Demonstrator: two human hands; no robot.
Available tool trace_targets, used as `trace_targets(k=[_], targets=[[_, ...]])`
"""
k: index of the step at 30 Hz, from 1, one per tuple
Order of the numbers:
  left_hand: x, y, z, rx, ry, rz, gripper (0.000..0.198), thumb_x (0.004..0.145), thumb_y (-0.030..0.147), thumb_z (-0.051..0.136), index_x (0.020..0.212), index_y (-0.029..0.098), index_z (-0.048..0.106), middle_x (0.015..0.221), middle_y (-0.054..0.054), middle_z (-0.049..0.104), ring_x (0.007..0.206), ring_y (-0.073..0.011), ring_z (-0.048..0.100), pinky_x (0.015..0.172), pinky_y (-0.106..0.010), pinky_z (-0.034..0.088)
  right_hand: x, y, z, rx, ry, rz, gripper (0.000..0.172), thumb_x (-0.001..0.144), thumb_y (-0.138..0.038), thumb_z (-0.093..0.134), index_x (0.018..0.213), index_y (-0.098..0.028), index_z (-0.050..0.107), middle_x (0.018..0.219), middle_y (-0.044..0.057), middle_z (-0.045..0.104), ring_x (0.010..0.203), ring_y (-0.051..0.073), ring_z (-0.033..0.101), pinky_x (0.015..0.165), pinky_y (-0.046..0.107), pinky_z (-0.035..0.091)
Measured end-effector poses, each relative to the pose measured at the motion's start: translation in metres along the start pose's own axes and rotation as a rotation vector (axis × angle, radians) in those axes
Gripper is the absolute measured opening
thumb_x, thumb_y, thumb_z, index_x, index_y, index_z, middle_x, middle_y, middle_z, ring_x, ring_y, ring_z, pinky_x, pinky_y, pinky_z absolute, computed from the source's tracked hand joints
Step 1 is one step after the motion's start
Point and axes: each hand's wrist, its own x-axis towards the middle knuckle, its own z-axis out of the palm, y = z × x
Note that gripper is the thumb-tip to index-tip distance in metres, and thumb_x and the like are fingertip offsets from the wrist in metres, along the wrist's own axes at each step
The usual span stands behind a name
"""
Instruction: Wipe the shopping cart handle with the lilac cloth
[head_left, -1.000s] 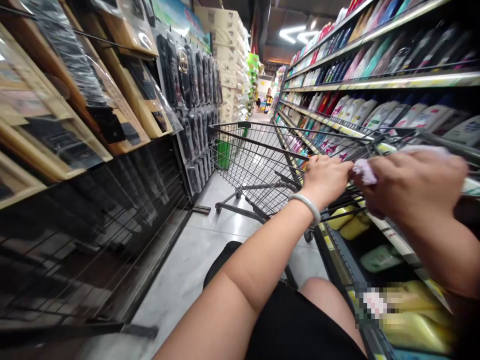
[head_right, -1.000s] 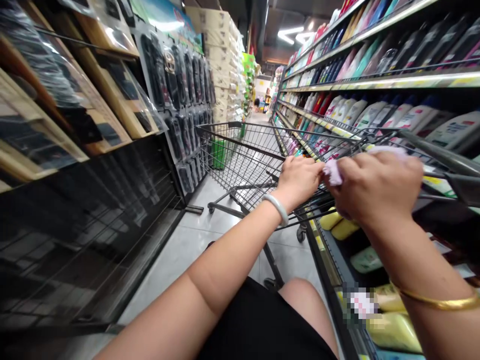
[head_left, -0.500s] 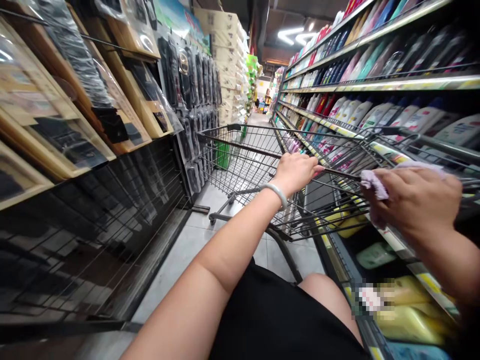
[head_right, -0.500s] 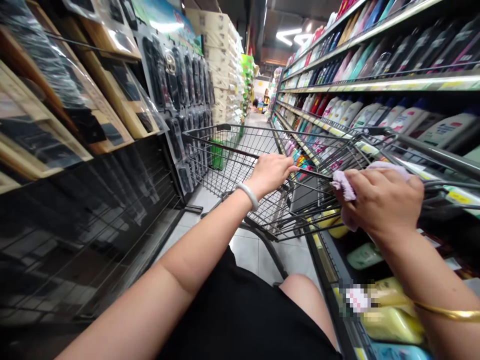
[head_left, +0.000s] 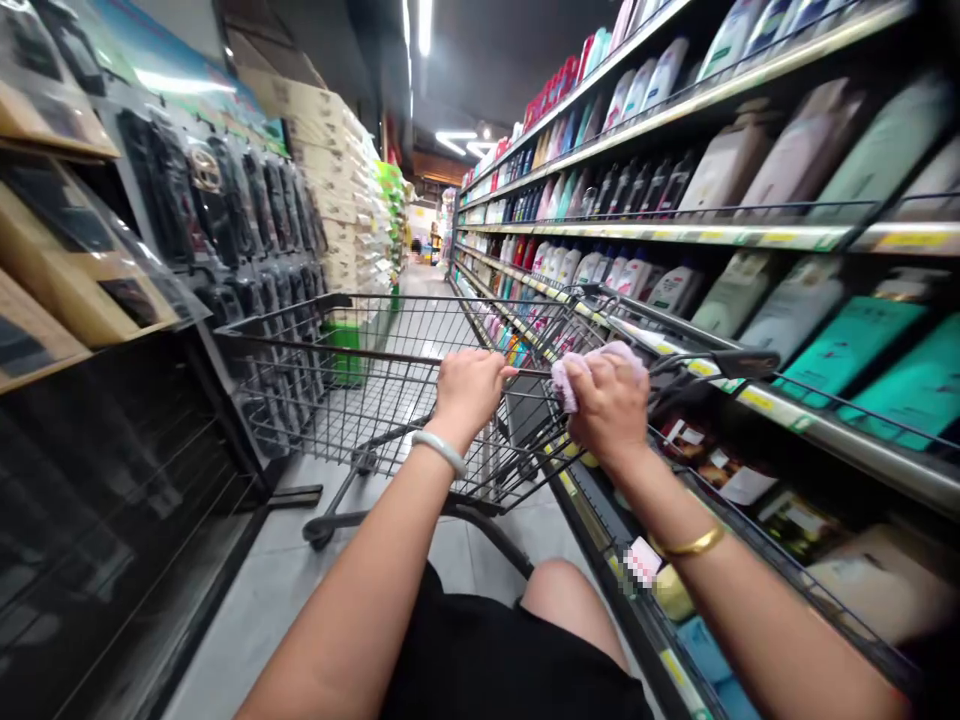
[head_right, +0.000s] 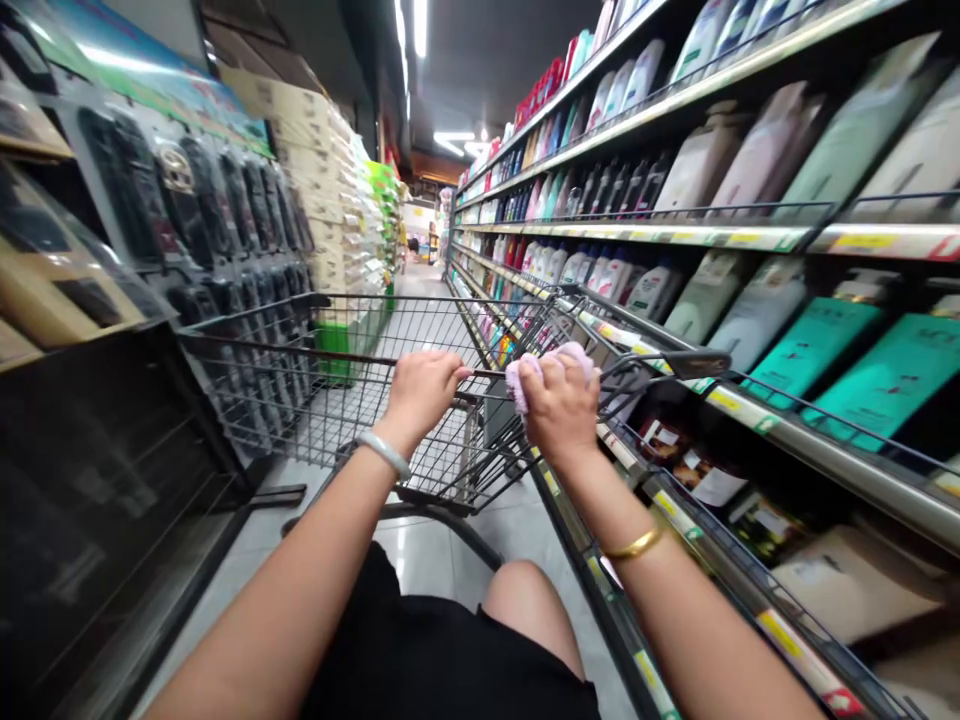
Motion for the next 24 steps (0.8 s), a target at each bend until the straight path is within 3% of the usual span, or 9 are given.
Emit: trace_targets(k=[2,5,10,13,16,20,22,24], targets=[[-0.003,0.003,-0.001,0.017,0.01,-0.008,0.035,0.102,0.047,0.048,0.086,0.024,0.068,0.09,-0.003,0.073,0.092,-0.0239,0.062,0.078,-0.039,0.034,-0.004,-0.014,0.007,0.032,0.08,0.069,0.041,0.092,-0.027,0.059,0.133,-0.027,0.063,0.129,0.01,0.066,0.128,0.03,0.049,0.104,0.048,0.029],[-0.006,0.005,-0.002,0.043,0.017,-0.01,0.036,0.103,0.047,0.045,0.086,0.023,0.066,0.091,-0.004,0.073,0.092,-0.0246,0.061,0.08,-0.039,0.034,-0.004,-0.029,0.018,0.13,0.189,0.017,0.037,0.092,-0.028,0.063,0.129,-0.031,0.065,0.13,0.006,0.068,0.129,0.028,0.05,0.108,0.048,0.03],[-0.003,0.003,-0.005,0.077,-0.01,-0.018,0.035,0.103,0.045,0.043,0.085,0.024,0.065,0.092,-0.004,0.073,0.091,-0.0251,0.06,0.078,-0.039,0.032,-0.009,-0.005,0.023,0.238,0.333,-0.075,0.034,0.09,-0.024,0.069,0.123,-0.034,0.068,0.124,0.001,0.071,0.128,0.022,0.055,0.112,0.042,0.036],[0.0,0.003,-0.004,0.077,-0.016,-0.029,0.035,0.103,0.044,0.043,0.085,0.024,0.065,0.092,-0.004,0.073,0.092,-0.0249,0.06,0.079,-0.039,0.032,-0.015,0.001,0.024,0.252,0.399,0.091,0.034,0.089,-0.023,0.069,0.122,-0.03,0.069,0.123,0.005,0.071,0.125,0.025,0.056,0.11,0.045,0.042],[0.001,0.003,0.0,0.088,-0.011,-0.034,0.034,0.104,0.043,0.042,0.088,0.024,0.066,0.091,-0.004,0.072,0.092,-0.0249,0.06,0.081,-0.04,0.033,-0.017,-0.026,0.034,0.265,0.472,0.244,0.031,0.087,-0.025,0.068,0.118,-0.03,0.071,0.12,0.006,0.072,0.12,0.028,0.06,0.108,0.047,0.048],[0.001,0.0,0.005,0.124,0.011,-0.031,0.032,0.104,0.04,0.043,0.088,0.024,0.066,0.089,-0.003,0.071,0.09,-0.025,0.06,0.082,-0.04,0.033,-0.015,-0.066,0.045,0.357,0.55,0.179,0.024,0.087,-0.028,0.069,0.108,-0.037,0.073,0.11,-0.005,0.076,0.108,0.025,0.067,0.108,0.041,0.051],[0.001,-0.004,0.007,0.122,0.035,-0.019,0.033,0.103,0.041,0.043,0.088,0.025,0.067,0.088,-0.003,0.071,0.088,-0.0249,0.059,0.082,-0.04,0.033,-0.015,-0.061,0.041,0.389,0.565,0.221,0.025,0.088,-0.024,0.069,0.11,-0.036,0.072,0.11,-0.003,0.075,0.107,0.024,0.067,0.107,0.042,0.051],[0.002,-0.009,0.009,0.117,0.062,-0.005,0.036,0.103,0.045,0.041,0.089,0.025,0.068,0.086,-0.002,0.07,0.085,-0.0249,0.058,0.081,-0.04,0.033,-0.017,-0.042,0.033,0.363,0.612,0.39,0.029,0.089,-0.02,0.065,0.115,-0.032,0.071,0.111,0.005,0.07,0.112,0.027,0.064,0.106,0.048,0.05]])
